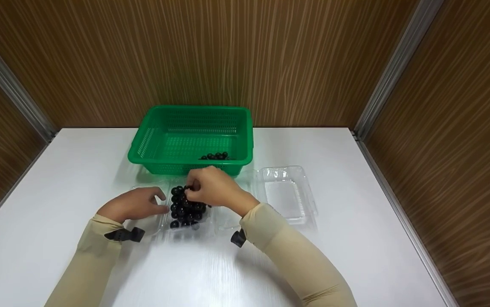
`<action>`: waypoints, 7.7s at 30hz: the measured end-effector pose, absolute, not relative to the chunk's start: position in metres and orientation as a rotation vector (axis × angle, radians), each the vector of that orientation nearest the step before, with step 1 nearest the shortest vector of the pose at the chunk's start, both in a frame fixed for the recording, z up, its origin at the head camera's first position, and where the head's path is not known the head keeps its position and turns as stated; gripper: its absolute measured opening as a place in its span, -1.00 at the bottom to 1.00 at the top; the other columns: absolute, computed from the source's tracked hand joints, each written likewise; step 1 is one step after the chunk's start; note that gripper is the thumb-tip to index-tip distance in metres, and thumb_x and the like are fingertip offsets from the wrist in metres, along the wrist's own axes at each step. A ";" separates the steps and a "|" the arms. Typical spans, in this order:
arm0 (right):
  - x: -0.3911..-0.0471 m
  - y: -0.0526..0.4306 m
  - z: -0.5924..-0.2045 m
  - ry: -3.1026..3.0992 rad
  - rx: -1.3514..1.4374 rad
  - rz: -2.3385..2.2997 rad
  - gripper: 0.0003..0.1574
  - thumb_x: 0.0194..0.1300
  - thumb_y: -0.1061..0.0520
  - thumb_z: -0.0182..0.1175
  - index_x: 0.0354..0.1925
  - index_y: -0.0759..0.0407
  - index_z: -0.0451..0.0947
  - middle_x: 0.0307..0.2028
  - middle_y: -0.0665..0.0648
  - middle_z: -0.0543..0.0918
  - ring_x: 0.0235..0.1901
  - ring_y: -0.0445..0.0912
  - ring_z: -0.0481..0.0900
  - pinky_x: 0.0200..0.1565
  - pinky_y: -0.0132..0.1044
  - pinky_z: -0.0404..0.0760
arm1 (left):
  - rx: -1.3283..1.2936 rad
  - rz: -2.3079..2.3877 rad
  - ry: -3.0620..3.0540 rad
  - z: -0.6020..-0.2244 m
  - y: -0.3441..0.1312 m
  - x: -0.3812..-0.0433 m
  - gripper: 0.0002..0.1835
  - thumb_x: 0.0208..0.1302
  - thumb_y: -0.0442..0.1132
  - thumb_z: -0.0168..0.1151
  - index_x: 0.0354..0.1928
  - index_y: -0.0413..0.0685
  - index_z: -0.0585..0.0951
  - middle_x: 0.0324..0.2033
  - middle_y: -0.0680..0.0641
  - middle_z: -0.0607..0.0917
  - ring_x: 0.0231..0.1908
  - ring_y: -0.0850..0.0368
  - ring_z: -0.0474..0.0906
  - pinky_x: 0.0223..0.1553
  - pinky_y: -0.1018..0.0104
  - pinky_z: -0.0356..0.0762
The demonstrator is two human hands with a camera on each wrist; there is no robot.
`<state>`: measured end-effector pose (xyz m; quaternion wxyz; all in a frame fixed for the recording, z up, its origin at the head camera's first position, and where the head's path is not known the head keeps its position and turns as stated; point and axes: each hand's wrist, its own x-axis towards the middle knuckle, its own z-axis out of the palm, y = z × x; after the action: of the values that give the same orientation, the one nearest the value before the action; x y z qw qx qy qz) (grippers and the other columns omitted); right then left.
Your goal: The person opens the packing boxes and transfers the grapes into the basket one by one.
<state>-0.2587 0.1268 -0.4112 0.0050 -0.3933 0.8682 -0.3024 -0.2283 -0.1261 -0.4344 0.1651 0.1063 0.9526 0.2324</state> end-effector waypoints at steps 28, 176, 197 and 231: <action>-0.262 0.131 -0.412 2.670 -1.154 -1.081 -0.94 0.34 0.17 0.35 -0.23 0.14 0.69 -0.38 -0.02 0.76 -0.38 -0.24 0.67 -0.26 -0.28 0.69 | 0.207 0.567 2.803 -0.434 -0.116 -0.226 -0.53 0.23 0.07 0.32 -0.72 0.08 0.41 -0.69 0.08 0.50 -0.62 0.13 0.41 -0.54 0.21 0.33; -0.368 0.155 -0.373 3.006 -0.591 -1.254 -0.71 0.53 -0.05 0.21 -0.01 0.11 0.66 -0.11 0.08 0.72 -0.14 -0.07 0.62 -0.03 -0.09 0.63 | 0.269 0.657 2.757 -0.426 -0.095 -0.218 -0.49 0.37 0.14 0.28 0.13 -0.11 0.66 -0.01 -0.05 0.75 -0.22 0.05 0.60 -0.06 0.00 0.60; -0.372 0.151 -0.385 3.064 -0.518 -1.289 -0.72 0.51 -0.05 0.23 -0.05 0.11 0.68 -0.13 0.07 0.74 -0.14 -0.09 0.65 -0.02 -0.10 0.64 | 0.305 0.635 2.763 -0.424 -0.085 -0.218 -0.47 0.37 0.16 0.27 0.13 -0.10 0.66 0.02 -0.05 0.74 -0.16 0.02 0.62 0.00 -0.02 0.60; -0.287 0.190 -0.387 2.806 -0.953 -1.718 -0.79 0.52 0.35 0.10 0.02 0.46 0.57 -0.08 0.37 0.67 -0.11 0.22 0.72 -0.10 -0.45 0.64 | 0.355 0.727 2.847 -0.401 -0.079 -0.208 -0.48 0.39 0.09 0.29 0.23 -0.10 0.61 0.12 -0.11 0.72 -0.02 -0.02 0.65 0.05 -0.05 0.61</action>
<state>-0.2873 0.1901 -0.3871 -0.1414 -0.2755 0.8110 -0.4964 -0.2077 -0.0787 -0.4013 0.0910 0.1195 0.9579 0.2445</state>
